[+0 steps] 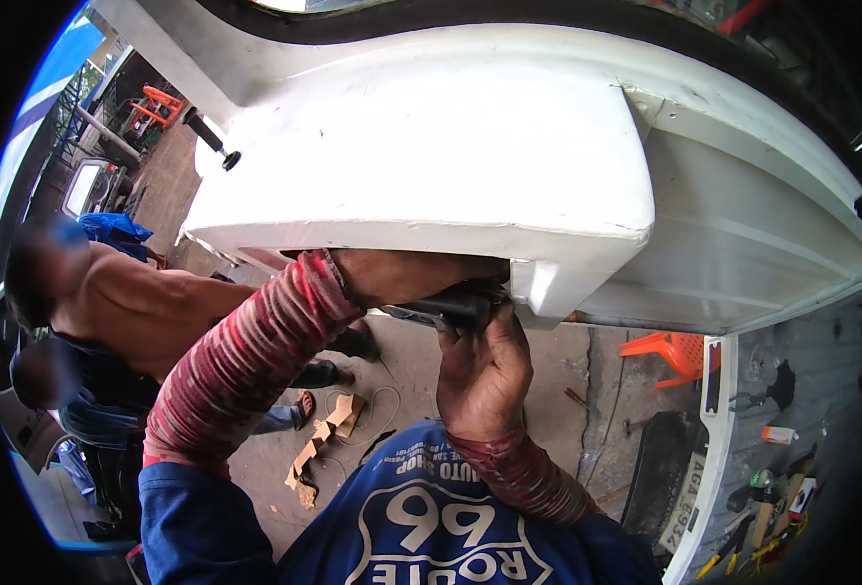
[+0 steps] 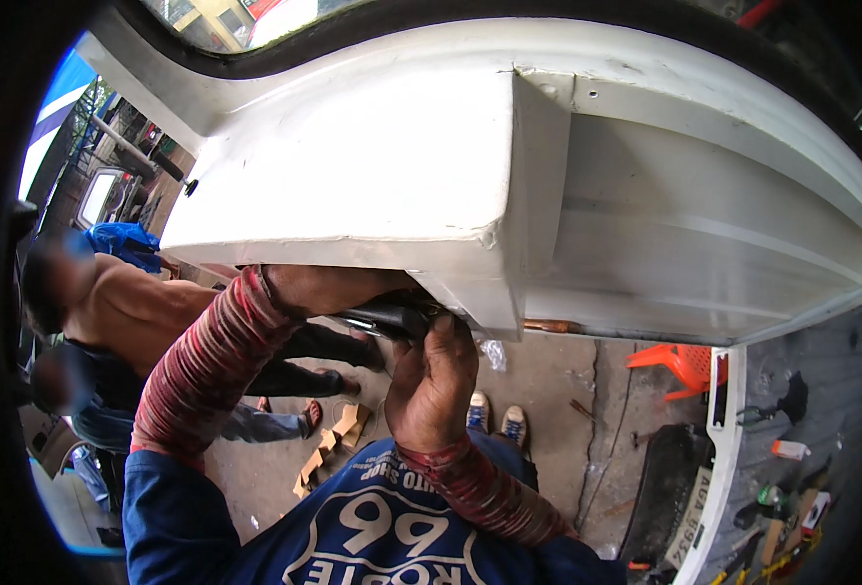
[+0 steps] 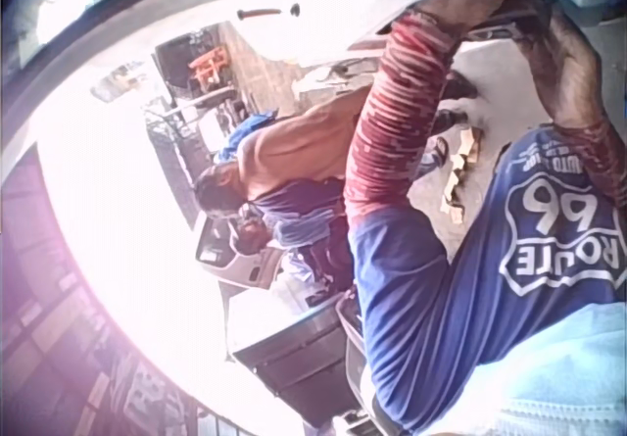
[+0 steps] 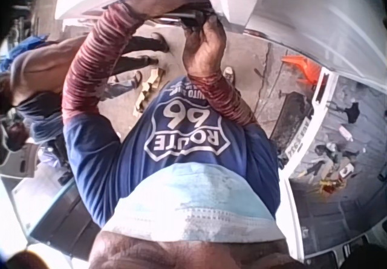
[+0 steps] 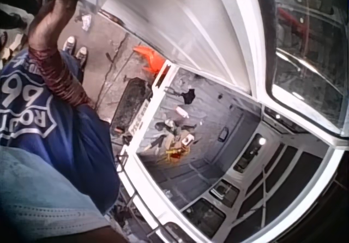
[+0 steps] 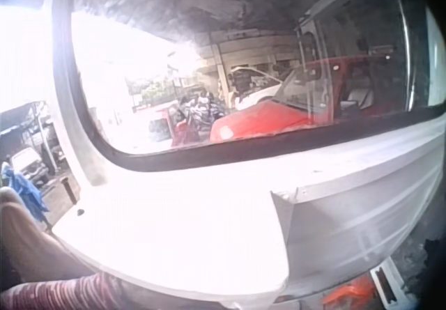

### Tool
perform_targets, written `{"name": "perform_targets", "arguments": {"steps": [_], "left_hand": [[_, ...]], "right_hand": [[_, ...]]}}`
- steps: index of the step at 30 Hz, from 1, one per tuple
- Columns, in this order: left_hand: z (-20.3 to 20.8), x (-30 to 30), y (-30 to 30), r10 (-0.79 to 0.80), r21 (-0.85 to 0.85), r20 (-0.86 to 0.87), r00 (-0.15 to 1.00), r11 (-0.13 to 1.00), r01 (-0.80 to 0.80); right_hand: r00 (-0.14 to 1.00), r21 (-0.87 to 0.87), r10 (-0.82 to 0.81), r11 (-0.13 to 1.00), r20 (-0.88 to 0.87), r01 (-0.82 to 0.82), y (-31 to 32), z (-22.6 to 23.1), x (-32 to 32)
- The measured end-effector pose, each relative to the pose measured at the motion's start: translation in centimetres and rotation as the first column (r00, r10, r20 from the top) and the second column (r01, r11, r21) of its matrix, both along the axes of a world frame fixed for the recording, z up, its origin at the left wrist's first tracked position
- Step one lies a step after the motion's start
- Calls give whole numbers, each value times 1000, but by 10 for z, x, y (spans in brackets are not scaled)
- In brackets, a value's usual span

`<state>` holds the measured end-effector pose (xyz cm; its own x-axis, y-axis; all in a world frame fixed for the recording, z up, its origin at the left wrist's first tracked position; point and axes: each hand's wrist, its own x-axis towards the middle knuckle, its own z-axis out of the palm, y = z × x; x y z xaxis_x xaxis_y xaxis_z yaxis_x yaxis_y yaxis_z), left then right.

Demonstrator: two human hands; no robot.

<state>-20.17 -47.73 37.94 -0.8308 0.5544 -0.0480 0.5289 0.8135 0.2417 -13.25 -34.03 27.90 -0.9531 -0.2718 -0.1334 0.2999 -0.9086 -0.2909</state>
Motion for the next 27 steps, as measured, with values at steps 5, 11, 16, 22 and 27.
{"name": "perform_targets", "arguments": {"steps": [5,11,16,22,27], "left_hand": [[0,-1,3,151,167,212,966,968,-188],[-4,-3,3,-152,5,-88,984,988,153],[5,10,2,-179,-194,-100,979,968,157],[-9,7,4,-152,-293,-240,959,953,78],[-9,3,4,-221,-185,-227,949,966,181]], "right_hand": [[1000,-28,13,1000,-17,-13,0,4,0],[998,-69,5,998,-68,-10,1,3,2],[999,-75,1,997,-49,-5,0,2,8],[1000,-67,8,998,-20,-10,4,1,2],[999,-50,2,999,-35,-4,4,1,1]]}}
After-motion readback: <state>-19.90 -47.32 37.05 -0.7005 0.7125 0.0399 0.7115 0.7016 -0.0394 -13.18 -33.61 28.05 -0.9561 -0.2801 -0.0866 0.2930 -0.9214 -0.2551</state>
